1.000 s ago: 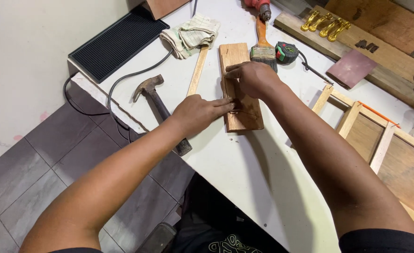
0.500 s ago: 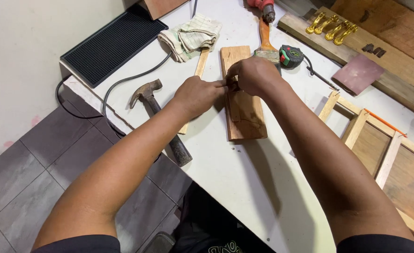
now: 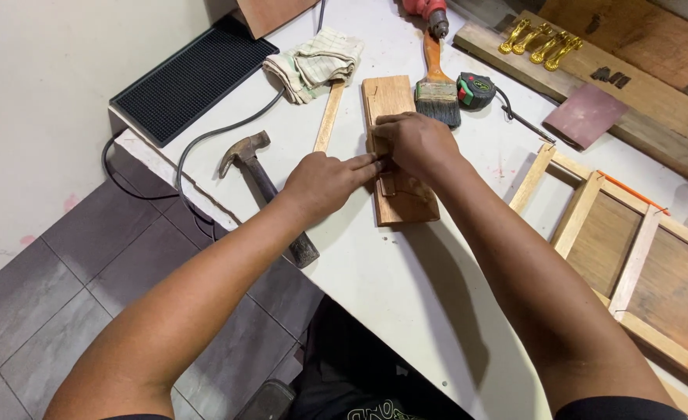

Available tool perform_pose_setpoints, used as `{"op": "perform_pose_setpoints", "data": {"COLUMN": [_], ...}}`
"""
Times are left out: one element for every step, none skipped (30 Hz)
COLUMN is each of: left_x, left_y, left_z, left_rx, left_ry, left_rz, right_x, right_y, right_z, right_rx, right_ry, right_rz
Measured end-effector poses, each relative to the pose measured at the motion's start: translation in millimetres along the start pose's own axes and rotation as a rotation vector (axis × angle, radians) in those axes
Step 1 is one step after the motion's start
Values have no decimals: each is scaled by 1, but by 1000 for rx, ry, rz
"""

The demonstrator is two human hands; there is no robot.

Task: The person selects thin wooden strips from a pile on the workbench, positions them on a small wooden frame, and marks and measures the frame with a tape measure. They hammer nails into the frame joints, wipe parts with a cloth, and handle a drill and other tools on the bench.

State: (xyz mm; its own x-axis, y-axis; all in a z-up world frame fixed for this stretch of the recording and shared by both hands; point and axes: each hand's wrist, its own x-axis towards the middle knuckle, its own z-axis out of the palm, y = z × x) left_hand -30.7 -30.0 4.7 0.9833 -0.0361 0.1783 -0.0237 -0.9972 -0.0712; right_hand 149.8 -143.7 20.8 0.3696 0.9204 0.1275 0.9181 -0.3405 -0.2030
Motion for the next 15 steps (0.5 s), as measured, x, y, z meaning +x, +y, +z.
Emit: {"op": "perform_pose_setpoints", "data": {"left_x": [8, 16, 24, 32, 39, 45, 47, 47, 46, 43, 39, 39, 30, 22, 13], "left_y": [-7, -13, -19, -24, -29, -33, -33, -34, -35, -33, -30, -27, -20, -13, -6], "left_z": [4, 8, 13, 16, 19, 22, 25, 27, 28, 27, 25, 22, 17, 12, 6], "left_rx": [-4, 48, 100, 96, 88, 80, 75, 50, 25, 26, 31, 40, 43, -17, -77], "left_ry": [-3, -7, -11, -11, -24, -39, -40, 9, 58, 55, -13, -76, -74, 10, 94], "left_rz": [2, 1, 0, 1, -26, -57, -58, -52, -46, -50, -54, -55, -56, -10, 36], "right_x": [7, 15, 22, 26, 30, 33, 35, 38, 40, 39, 37, 36, 33, 29, 25], "right_y": [4, 8, 12, 9, 4, -1, -3, -6, -9, -13, -18, -21, -18, -15, -12], "right_z": [-1, -2, -2, -9, -15, -21, -23, -26, -29, -29, -30, -33, -31, -29, -27], "right_rx": [2, -12, -25, -26, -91, -156, -157, -161, -164, -162, -188, -218, -219, -182, -145], "right_ry": [-4, -53, -102, -106, -160, -216, -220, -246, -271, -273, -313, -347, -342, -284, -225], "right_rz": [4, -5, -13, -10, 26, 60, 59, 78, 97, 93, 146, 202, 201, 142, 82]}}
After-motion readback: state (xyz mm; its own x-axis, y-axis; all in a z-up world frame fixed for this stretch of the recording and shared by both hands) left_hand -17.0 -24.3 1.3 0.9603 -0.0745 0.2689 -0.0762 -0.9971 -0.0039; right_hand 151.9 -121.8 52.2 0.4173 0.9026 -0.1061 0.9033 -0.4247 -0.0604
